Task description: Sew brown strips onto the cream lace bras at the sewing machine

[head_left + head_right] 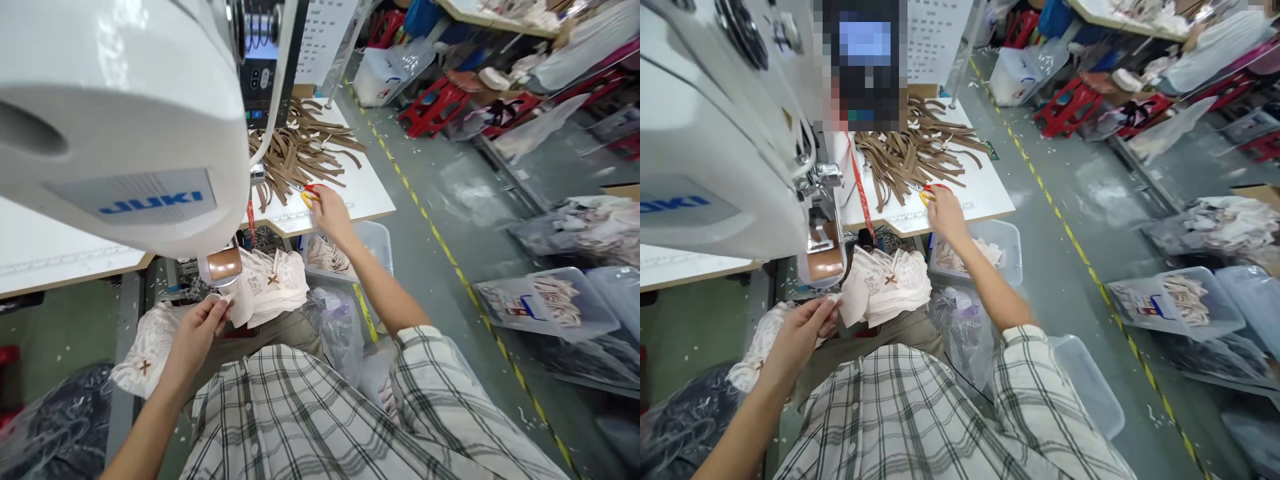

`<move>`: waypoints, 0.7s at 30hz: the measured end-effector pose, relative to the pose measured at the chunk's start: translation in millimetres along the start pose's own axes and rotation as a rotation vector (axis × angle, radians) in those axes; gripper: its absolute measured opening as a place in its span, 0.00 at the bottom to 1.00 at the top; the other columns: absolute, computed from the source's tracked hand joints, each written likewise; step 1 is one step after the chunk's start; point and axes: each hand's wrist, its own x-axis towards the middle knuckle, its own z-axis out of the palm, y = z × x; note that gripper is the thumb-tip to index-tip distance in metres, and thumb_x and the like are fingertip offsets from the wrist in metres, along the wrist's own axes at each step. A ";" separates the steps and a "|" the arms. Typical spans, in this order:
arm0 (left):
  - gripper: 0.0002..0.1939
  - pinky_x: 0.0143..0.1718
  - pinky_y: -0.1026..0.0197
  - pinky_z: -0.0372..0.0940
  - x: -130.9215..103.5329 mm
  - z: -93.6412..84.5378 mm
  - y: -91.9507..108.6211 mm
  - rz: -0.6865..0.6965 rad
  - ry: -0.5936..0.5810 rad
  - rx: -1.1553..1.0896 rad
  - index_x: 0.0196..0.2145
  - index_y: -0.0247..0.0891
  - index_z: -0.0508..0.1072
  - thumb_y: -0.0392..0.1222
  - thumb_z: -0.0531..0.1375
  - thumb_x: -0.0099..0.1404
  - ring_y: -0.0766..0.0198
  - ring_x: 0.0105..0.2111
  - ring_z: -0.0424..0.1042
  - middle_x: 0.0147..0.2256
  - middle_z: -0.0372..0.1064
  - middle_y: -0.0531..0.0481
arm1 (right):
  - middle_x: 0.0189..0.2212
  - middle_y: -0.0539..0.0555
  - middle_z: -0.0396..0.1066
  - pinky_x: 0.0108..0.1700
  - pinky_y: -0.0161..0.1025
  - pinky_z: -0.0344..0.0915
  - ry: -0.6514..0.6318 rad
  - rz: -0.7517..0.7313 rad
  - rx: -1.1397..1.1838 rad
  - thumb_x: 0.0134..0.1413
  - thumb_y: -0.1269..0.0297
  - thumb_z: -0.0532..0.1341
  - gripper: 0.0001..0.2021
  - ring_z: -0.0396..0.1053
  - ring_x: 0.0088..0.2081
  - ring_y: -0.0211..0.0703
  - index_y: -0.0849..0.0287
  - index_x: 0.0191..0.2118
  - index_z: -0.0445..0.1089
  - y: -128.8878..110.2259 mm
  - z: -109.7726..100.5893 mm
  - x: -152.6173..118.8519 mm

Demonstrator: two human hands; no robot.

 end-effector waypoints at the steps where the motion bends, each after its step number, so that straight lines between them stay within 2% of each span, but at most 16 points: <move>1: 0.19 0.24 0.64 0.51 -1.2 0.5 1.8 -0.013 -0.020 -0.023 0.27 0.36 0.71 0.55 0.62 0.65 0.71 0.21 0.51 0.20 0.57 0.57 | 0.55 0.71 0.68 0.61 0.46 0.59 -0.033 0.015 -0.037 0.65 0.69 0.54 0.20 0.66 0.57 0.49 0.77 0.59 0.62 14.2 -4.8 18.0; 4: 0.19 0.25 0.65 0.51 -7.7 4.4 10.2 -0.064 -0.047 -0.100 0.27 0.36 0.70 0.55 0.62 0.65 0.71 0.21 0.52 0.20 0.55 0.57 | 0.46 0.66 0.73 0.54 0.40 0.60 -0.134 -0.019 -0.078 0.62 0.63 0.57 0.20 0.70 0.51 0.45 0.78 0.51 0.68 33.7 -11.1 47.2; 7: 0.18 0.25 0.66 0.52 -13.7 6.1 15.7 -0.078 -0.036 -0.182 0.27 0.36 0.70 0.54 0.63 0.65 0.71 0.21 0.52 0.20 0.56 0.57 | 0.42 0.68 0.74 0.46 0.40 0.62 -0.172 -0.048 -0.077 0.62 0.59 0.57 0.20 0.72 0.47 0.47 0.77 0.46 0.70 29.3 -15.1 33.2; 9: 0.17 0.25 0.66 0.52 -15.9 4.2 15.8 -0.085 -0.027 -0.257 0.29 0.35 0.71 0.53 0.64 0.63 0.72 0.22 0.54 0.23 0.60 0.55 | 0.44 0.70 0.73 0.41 0.43 0.62 -0.160 -0.044 -0.065 0.63 0.58 0.56 0.20 0.73 0.43 0.50 0.73 0.48 0.70 21.5 -22.8 2.4; 11: 0.16 0.25 0.66 0.53 -16.6 1.3 14.6 -0.105 -0.019 -0.328 0.31 0.34 0.73 0.52 0.65 0.62 0.72 0.22 0.56 0.26 0.63 0.53 | 0.39 0.64 0.74 0.34 0.45 0.63 -0.146 -0.044 -0.035 0.63 0.58 0.56 0.16 0.74 0.35 0.51 0.65 0.48 0.70 10.7 -34.6 -40.5; 13: 0.16 0.24 0.67 0.53 -16.3 -1.1 13.3 -0.118 -0.020 -0.372 0.32 0.33 0.74 0.52 0.65 0.62 0.73 0.22 0.56 0.27 0.63 0.53 | 0.30 0.56 0.74 0.27 0.45 0.63 -0.249 -0.070 0.083 0.61 0.60 0.59 0.13 0.71 0.26 0.49 0.50 0.50 0.70 -5.5 -46.5 -88.6; 14: 0.16 0.24 0.67 0.54 -16.0 -1.7 12.9 -0.118 -0.023 -0.384 0.31 0.33 0.74 0.52 0.65 0.62 0.73 0.22 0.56 0.27 0.63 0.53 | 0.31 0.57 0.75 0.26 0.47 0.65 -0.303 -0.090 0.147 0.58 0.60 0.62 0.14 0.71 0.26 0.50 0.44 0.51 0.69 -16.2 -50.8 -111.6; 16: 0.16 0.24 0.67 0.54 -15.1 -1.4 12.5 -0.111 -0.020 -0.392 0.29 0.33 0.73 0.51 0.65 0.62 0.73 0.22 0.56 0.27 0.63 0.53 | 0.42 0.58 0.76 0.31 0.48 0.71 -0.447 -0.221 0.220 0.55 0.59 0.65 0.18 0.75 0.34 0.53 0.47 0.52 0.68 -41.5 -53.4 -149.4; 17: 0.16 0.24 0.67 0.54 -14.7 -0.6 12.4 -0.106 -0.013 -0.386 0.29 0.34 0.72 0.51 0.65 0.62 0.73 0.22 0.57 0.27 0.63 0.53 | 0.45 0.58 0.75 0.34 0.49 0.73 -0.459 -0.262 0.235 0.56 0.58 0.64 0.18 0.75 0.38 0.53 0.49 0.52 0.68 -54.8 -51.5 -162.4; 19: 0.16 0.24 0.67 0.54 -13.8 1.4 11.7 -0.092 -0.006 -0.356 0.28 0.34 0.72 0.51 0.65 0.62 0.73 0.22 0.57 0.26 0.63 0.53 | 0.48 0.59 0.74 0.39 0.49 0.74 -0.452 -0.306 0.243 0.59 0.57 0.62 0.17 0.75 0.45 0.54 0.52 0.52 0.68 -78.3 -42.6 -175.1; 21: 0.17 0.24 0.67 0.54 -13.0 3.3 10.1 -0.072 -0.007 -0.306 0.27 0.35 0.71 0.52 0.64 0.63 0.73 0.22 0.56 0.24 0.62 0.54 | 0.48 0.59 0.74 0.41 0.48 0.73 -0.433 -0.305 0.249 0.61 0.57 0.61 0.16 0.74 0.48 0.54 0.54 0.53 0.68 -94.4 -31.0 -174.2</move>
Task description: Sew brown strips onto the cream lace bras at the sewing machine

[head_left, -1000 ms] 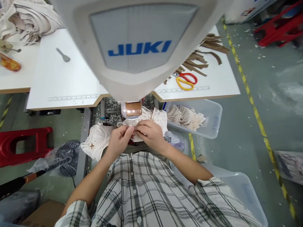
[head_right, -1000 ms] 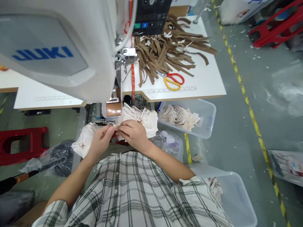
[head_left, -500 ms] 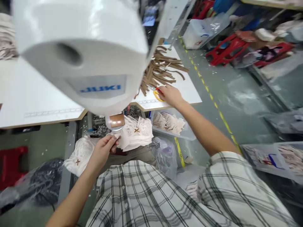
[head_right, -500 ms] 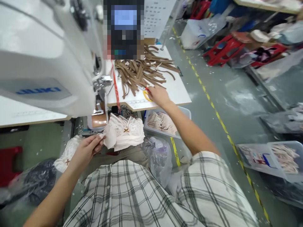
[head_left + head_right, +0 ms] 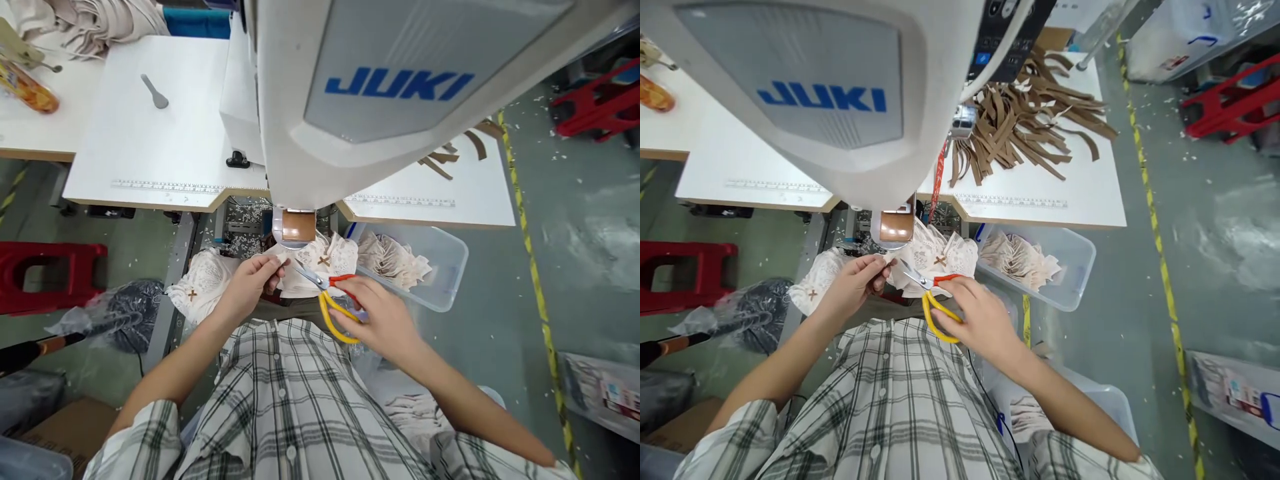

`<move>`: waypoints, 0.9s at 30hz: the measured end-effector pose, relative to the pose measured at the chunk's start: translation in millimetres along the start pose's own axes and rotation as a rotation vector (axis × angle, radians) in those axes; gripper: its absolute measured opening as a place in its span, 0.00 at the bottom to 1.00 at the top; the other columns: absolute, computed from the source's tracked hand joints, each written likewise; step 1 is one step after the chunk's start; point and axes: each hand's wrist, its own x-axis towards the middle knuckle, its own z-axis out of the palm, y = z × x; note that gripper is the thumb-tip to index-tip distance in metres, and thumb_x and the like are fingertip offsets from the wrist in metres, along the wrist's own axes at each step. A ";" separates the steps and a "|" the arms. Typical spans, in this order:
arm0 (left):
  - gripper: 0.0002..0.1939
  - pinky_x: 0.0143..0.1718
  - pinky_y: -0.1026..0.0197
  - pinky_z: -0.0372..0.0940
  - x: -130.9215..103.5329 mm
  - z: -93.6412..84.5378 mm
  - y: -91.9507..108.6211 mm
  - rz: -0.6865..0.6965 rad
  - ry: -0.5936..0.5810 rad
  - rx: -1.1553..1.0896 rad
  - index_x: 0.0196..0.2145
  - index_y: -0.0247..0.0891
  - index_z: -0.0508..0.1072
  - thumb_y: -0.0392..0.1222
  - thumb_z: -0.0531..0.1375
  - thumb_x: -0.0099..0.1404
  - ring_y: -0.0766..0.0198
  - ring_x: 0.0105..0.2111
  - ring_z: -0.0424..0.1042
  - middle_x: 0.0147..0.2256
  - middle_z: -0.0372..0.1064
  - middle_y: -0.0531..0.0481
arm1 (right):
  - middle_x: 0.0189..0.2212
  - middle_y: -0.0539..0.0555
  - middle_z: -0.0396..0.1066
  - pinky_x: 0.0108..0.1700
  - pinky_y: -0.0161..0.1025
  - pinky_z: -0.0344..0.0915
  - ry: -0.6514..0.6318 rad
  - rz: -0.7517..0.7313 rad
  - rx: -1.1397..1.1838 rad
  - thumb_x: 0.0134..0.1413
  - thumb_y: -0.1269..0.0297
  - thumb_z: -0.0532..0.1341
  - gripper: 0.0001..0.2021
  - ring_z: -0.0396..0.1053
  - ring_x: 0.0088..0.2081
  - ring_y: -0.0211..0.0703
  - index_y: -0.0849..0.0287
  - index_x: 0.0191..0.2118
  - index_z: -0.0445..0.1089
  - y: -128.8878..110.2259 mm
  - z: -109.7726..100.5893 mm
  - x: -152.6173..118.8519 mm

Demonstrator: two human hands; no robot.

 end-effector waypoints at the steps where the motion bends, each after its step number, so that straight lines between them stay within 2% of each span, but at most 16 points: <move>1: 0.17 0.24 0.67 0.54 0.5 0.4 -1.3 0.011 -0.004 0.028 0.27 0.35 0.71 0.52 0.63 0.63 0.72 0.21 0.56 0.23 0.61 0.54 | 0.48 0.59 0.74 0.42 0.48 0.73 0.001 -0.004 0.009 0.61 0.57 0.61 0.16 0.74 0.48 0.53 0.54 0.53 0.68 -2.3 4.3 6.5; 6: 0.14 0.24 0.66 0.52 1.7 0.1 -4.3 0.057 0.003 0.133 0.27 0.35 0.71 0.49 0.60 0.64 0.72 0.22 0.56 0.25 0.64 0.53 | 0.48 0.58 0.74 0.45 0.47 0.73 -0.024 -0.067 0.051 0.62 0.57 0.60 0.16 0.74 0.49 0.52 0.54 0.53 0.68 0.2 12.0 25.6; 10: 0.09 0.21 0.65 0.45 0.2 -4.2 -0.5 -0.021 0.022 0.065 0.27 0.35 0.71 0.42 0.60 0.61 0.74 0.20 0.50 0.25 0.63 0.53 | 0.46 0.57 0.75 0.43 0.44 0.72 -0.075 -0.027 0.109 0.63 0.58 0.60 0.15 0.75 0.44 0.48 0.53 0.54 0.68 5.6 9.1 20.4; 14: 0.16 0.21 0.65 0.44 -0.4 -10.2 1.7 -0.036 0.030 -0.049 0.23 0.34 0.69 0.48 0.63 0.61 0.76 0.19 0.49 0.25 0.63 0.53 | 0.42 0.55 0.75 0.38 0.43 0.71 -0.036 0.068 0.190 0.58 0.61 0.62 0.16 0.73 0.34 0.45 0.52 0.52 0.69 7.2 8.1 13.3; 16: 0.20 0.21 0.66 0.45 0.1 -11.6 1.0 -0.023 0.048 -0.082 0.20 0.34 0.67 0.52 0.66 0.58 0.76 0.19 0.48 0.24 0.62 0.54 | 0.42 0.55 0.73 0.36 0.42 0.70 -0.037 0.084 0.236 0.52 0.62 0.64 0.19 0.71 0.32 0.43 0.53 0.51 0.68 4.7 10.6 13.4; 18: 0.20 0.21 0.66 0.46 0.3 -11.6 -0.1 -0.009 0.068 -0.080 0.21 0.35 0.68 0.53 0.68 0.56 0.76 0.19 0.50 0.22 0.61 0.55 | 0.43 0.56 0.72 0.35 0.41 0.70 -0.058 0.077 0.260 0.50 0.62 0.65 0.21 0.70 0.31 0.42 0.54 0.51 0.67 0.2 14.6 16.4; 24: 0.19 0.24 0.65 0.54 -1.7 -10.8 -0.8 0.087 0.073 0.113 0.24 0.36 0.71 0.54 0.64 0.62 0.72 0.21 0.56 0.21 0.62 0.55 | 0.45 0.56 0.73 0.37 0.42 0.69 -0.091 0.077 0.271 0.52 0.60 0.65 0.21 0.70 0.32 0.41 0.54 0.52 0.67 -10.6 24.1 33.1; 27: 0.18 0.25 0.65 0.53 -3.2 -13.0 -0.6 0.113 0.090 0.224 0.25 0.36 0.70 0.52 0.61 0.65 0.71 0.21 0.57 0.20 0.61 0.55 | 0.47 0.56 0.74 0.41 0.43 0.70 -0.103 0.059 0.273 0.56 0.60 0.64 0.19 0.72 0.37 0.45 0.55 0.53 0.68 -8.8 26.5 38.8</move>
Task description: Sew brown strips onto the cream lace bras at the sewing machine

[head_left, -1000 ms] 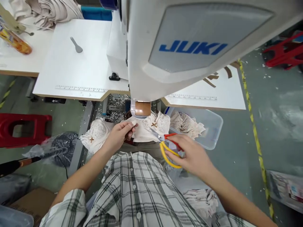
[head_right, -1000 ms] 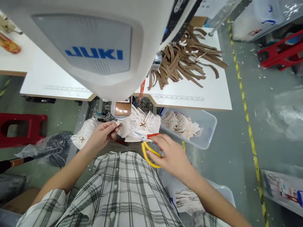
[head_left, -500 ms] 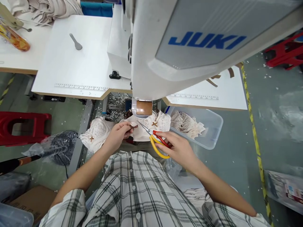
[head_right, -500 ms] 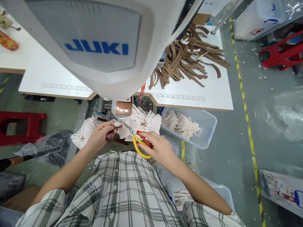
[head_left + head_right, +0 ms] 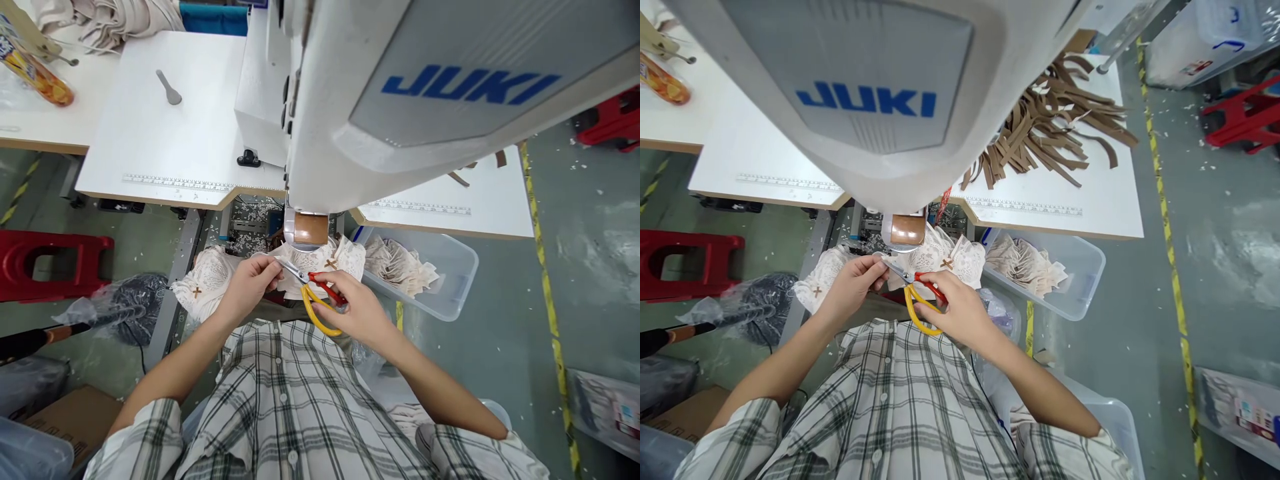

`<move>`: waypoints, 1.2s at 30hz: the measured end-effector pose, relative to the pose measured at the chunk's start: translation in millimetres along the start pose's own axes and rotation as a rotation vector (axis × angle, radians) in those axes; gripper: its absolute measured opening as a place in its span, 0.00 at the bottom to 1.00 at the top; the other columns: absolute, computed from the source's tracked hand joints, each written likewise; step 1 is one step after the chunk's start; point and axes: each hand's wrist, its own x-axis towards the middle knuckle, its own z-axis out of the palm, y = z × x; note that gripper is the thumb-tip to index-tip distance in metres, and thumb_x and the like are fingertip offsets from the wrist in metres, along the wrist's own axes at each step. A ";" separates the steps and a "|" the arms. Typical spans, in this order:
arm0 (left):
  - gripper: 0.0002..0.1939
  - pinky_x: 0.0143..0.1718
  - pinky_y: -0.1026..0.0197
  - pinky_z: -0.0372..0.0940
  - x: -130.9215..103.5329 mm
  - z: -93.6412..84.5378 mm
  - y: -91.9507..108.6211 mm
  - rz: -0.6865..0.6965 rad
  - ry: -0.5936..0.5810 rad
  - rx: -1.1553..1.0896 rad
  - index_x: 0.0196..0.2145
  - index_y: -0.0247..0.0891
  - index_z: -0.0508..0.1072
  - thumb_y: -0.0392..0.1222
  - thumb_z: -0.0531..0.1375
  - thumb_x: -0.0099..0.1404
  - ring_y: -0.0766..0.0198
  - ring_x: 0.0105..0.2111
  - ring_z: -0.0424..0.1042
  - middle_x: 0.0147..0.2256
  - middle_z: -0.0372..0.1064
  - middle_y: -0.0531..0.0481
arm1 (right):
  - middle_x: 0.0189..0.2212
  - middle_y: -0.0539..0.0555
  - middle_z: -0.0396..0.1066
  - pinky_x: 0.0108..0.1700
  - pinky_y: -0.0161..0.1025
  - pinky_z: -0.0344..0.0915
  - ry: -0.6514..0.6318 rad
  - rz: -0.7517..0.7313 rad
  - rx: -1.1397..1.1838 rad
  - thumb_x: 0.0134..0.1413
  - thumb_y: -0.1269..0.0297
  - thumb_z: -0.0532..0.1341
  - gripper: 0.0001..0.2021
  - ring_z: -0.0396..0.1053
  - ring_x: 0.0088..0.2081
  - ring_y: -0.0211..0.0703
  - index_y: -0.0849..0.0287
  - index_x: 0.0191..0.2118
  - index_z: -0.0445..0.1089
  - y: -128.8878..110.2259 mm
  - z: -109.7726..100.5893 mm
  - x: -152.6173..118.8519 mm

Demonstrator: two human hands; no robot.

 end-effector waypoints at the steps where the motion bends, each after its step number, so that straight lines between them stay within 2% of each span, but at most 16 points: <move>1: 0.17 0.25 0.65 0.53 -0.5 -0.8 0.0 0.001 0.007 0.026 0.26 0.36 0.70 0.52 0.60 0.66 0.71 0.22 0.57 0.20 0.61 0.55 | 0.47 0.56 0.74 0.44 0.44 0.70 -0.004 -0.013 0.001 0.56 0.60 0.64 0.19 0.73 0.40 0.46 0.55 0.54 0.68 1.4 -0.1 1.1; 5: 0.17 0.26 0.65 0.54 -2.1 -1.8 -0.2 -0.012 0.026 0.061 0.26 0.36 0.70 0.51 0.60 0.66 0.70 0.22 0.57 0.21 0.61 0.55 | 0.47 0.57 0.75 0.47 0.45 0.70 -0.025 -0.045 0.003 0.59 0.58 0.63 0.19 0.73 0.45 0.49 0.53 0.55 0.69 6.1 -2.1 1.0; 12: 0.16 0.24 0.66 0.52 -0.3 1.4 -5.8 -0.020 0.088 -0.081 0.25 0.36 0.70 0.50 0.62 0.63 0.72 0.21 0.56 0.22 0.62 0.55 | 0.38 0.55 0.76 0.37 0.46 0.72 -0.004 0.048 -0.029 0.62 0.54 0.60 0.16 0.74 0.34 0.48 0.49 0.53 0.72 12.8 -12.2 -18.7; 15: 0.15 0.24 0.67 0.53 -0.2 0.9 -6.2 -0.041 0.085 -0.217 0.25 0.36 0.68 0.49 0.63 0.62 0.73 0.21 0.55 0.25 0.65 0.54 | 0.39 0.55 0.77 0.34 0.47 0.71 0.065 0.179 -0.098 0.59 0.51 0.61 0.16 0.73 0.31 0.49 0.47 0.51 0.74 26.2 -38.3 -16.2; 18: 0.15 0.25 0.67 0.54 -1.1 0.6 -3.1 -0.055 0.049 -0.279 0.26 0.35 0.69 0.49 0.64 0.62 0.73 0.22 0.55 0.25 0.62 0.55 | 0.41 0.56 0.77 0.37 0.48 0.71 0.209 0.286 -0.312 0.59 0.47 0.60 0.20 0.73 0.33 0.49 0.51 0.52 0.73 44.1 -80.4 6.6; 20: 0.16 0.25 0.68 0.55 -1.7 0.2 0.4 -0.057 0.023 -0.279 0.26 0.35 0.69 0.50 0.63 0.63 0.73 0.23 0.56 0.24 0.61 0.56 | 0.47 0.61 0.75 0.44 0.52 0.70 0.338 0.244 -0.526 0.61 0.52 0.60 0.21 0.73 0.43 0.55 0.56 0.56 0.71 51.0 -104.7 25.2; 22: 0.17 0.24 0.68 0.55 -2.0 -0.6 5.4 -0.072 -0.028 -0.249 0.27 0.35 0.68 0.51 0.62 0.65 0.73 0.22 0.58 0.22 0.61 0.56 | 0.53 0.68 0.71 0.53 0.56 0.66 0.477 0.131 -0.667 0.62 0.57 0.59 0.22 0.69 0.53 0.62 0.63 0.58 0.69 47.5 -112.6 38.2; 23: 0.17 0.23 0.68 0.55 -2.0 -1.1 8.6 -0.095 -0.071 -0.227 0.27 0.36 0.68 0.51 0.61 0.65 0.73 0.21 0.58 0.22 0.62 0.56 | 0.53 0.69 0.70 0.55 0.57 0.65 0.520 0.054 -0.675 0.62 0.57 0.59 0.22 0.67 0.55 0.63 0.65 0.58 0.68 41.5 -107.9 41.4; 25: 0.15 0.20 0.68 0.53 -2.1 -1.7 16.4 -0.182 -0.194 -0.163 0.31 0.36 0.69 0.52 0.59 0.65 0.72 0.18 0.59 0.22 0.66 0.55 | 0.49 0.68 0.73 0.53 0.55 0.67 0.477 -0.145 -0.590 0.62 0.55 0.60 0.22 0.69 0.52 0.61 0.64 0.56 0.68 25.1 -82.1 42.5; 28: 0.14 0.17 0.67 0.50 -3.2 -3.2 28.4 -0.330 -0.418 -0.005 0.34 0.37 0.69 0.51 0.56 0.67 0.72 0.15 0.58 0.23 0.71 0.53 | 0.48 0.61 0.74 0.47 0.46 0.71 0.077 -0.497 -0.427 0.64 0.59 0.59 0.16 0.72 0.49 0.52 0.56 0.54 0.69 6.1 -27.2 39.7; 29: 0.14 0.17 0.66 0.51 -4.1 -4.4 30.6 -0.336 -0.467 0.085 0.33 0.37 0.69 0.51 0.55 0.67 0.71 0.15 0.59 0.23 0.72 0.52 | 0.47 0.59 0.74 0.44 0.43 0.71 -0.015 -0.552 -0.394 0.66 0.62 0.56 0.14 0.73 0.47 0.48 0.55 0.54 0.69 4.2 -12.9 39.9; 30: 0.15 0.18 0.66 0.54 -5.4 -6.1 30.9 -0.296 -0.463 0.187 0.33 0.37 0.70 0.51 0.54 0.68 0.71 0.16 0.60 0.24 0.72 0.52 | 0.45 0.58 0.75 0.41 0.40 0.70 -0.053 -0.557 -0.368 0.67 0.64 0.54 0.13 0.74 0.44 0.46 0.54 0.52 0.70 4.9 -3.2 41.1; 32: 0.16 0.25 0.63 0.62 -8.8 -10.1 24.3 -0.087 -0.279 0.358 0.35 0.37 0.72 0.52 0.54 0.69 0.67 0.22 0.67 0.29 0.74 0.49 | 0.38 0.56 0.76 0.36 0.38 0.67 -0.009 -0.415 -0.306 0.67 0.64 0.53 0.11 0.74 0.38 0.44 0.55 0.48 0.72 11.8 2.2 45.1; 34: 0.17 0.38 0.57 0.68 -12.4 -10.8 7.2 0.140 -0.026 0.412 0.43 0.38 0.73 0.53 0.54 0.70 0.61 0.34 0.73 0.37 0.76 0.45 | 0.33 0.54 0.75 0.34 0.37 0.65 0.142 -0.171 -0.149 0.65 0.61 0.57 0.09 0.72 0.34 0.43 0.56 0.41 0.73 20.7 -4.9 48.6; 35: 0.19 0.43 0.54 0.69 -13.7 -8.4 -4.4 0.210 0.053 0.392 0.49 0.38 0.72 0.55 0.55 0.70 0.58 0.39 0.74 0.41 0.75 0.43 | 0.30 0.53 0.73 0.33 0.37 0.64 0.218 -0.049 0.004 0.63 0.60 0.59 0.07 0.70 0.32 0.41 0.56 0.38 0.72 23.8 -9.4 49.4; 36: 0.23 0.45 0.52 0.69 -14.5 -3.4 -16.9 0.233 0.061 0.372 0.53 0.38 0.69 0.57 0.55 0.70 0.56 0.42 0.74 0.43 0.74 0.41 | 0.28 0.51 0.72 0.31 0.36 0.63 0.271 0.070 0.235 0.60 0.59 0.62 0.07 0.68 0.29 0.39 0.56 0.35 0.71 25.0 -12.5 49.6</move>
